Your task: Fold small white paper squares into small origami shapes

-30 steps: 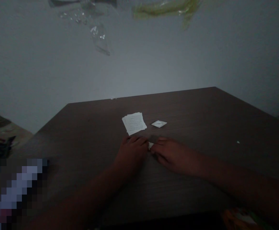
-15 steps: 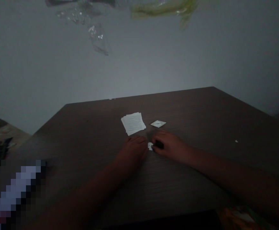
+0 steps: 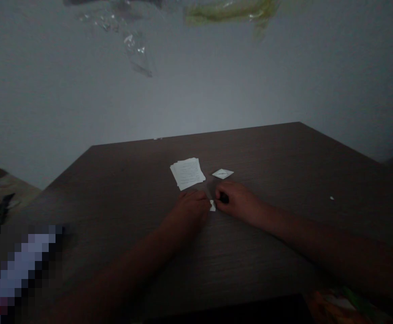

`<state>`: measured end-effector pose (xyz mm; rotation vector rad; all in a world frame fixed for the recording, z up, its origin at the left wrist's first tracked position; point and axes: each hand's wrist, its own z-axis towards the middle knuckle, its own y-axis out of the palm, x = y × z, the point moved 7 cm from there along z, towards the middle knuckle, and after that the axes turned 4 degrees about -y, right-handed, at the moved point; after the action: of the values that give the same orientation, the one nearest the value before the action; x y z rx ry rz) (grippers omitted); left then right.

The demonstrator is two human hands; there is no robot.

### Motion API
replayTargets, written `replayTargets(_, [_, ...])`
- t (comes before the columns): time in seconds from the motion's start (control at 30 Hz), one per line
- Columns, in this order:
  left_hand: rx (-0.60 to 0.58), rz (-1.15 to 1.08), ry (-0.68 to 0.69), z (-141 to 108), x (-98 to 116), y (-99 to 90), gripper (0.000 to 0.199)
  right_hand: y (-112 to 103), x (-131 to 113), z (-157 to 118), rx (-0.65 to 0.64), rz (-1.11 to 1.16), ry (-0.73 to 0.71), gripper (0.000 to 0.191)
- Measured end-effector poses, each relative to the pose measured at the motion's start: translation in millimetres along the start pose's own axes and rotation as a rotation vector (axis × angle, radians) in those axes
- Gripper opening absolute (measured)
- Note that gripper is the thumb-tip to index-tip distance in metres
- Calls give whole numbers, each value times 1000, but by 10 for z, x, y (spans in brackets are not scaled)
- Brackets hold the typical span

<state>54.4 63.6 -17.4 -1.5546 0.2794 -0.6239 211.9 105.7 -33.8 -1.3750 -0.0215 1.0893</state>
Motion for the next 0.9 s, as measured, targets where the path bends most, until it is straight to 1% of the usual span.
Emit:
replayTargets(0.17, [0,13,-37,-6,22,-22,26,6,-41,-30,-9,-13,-12,25])
replayTargets(0.33, [-12,-16,-95,12,8,-22,36,8,-90,-74,-21,18,-35,28])
replayTargets(0.43, [-31,-4,-88,20,1,-18,42,2,-105,-80,-22,40,-41,29])
replayTargets(0.53, [-51,5,-73,26,14,-26,43,-2,-100,-82,-23,49,-37,28])
replayTargets(0.67, [-74,7,-97,20,38,-56,47,-2,-74,-72,-25,64,-35,30])
replayTargets(0.8, [-42,7,-74,4,71,-84,46,0,-49,-53,-50,83,-7,29])
replayTargets(0.9, [-16,1,-55,6,52,-44,47,-16,-46,-43,-53,68,14,28])
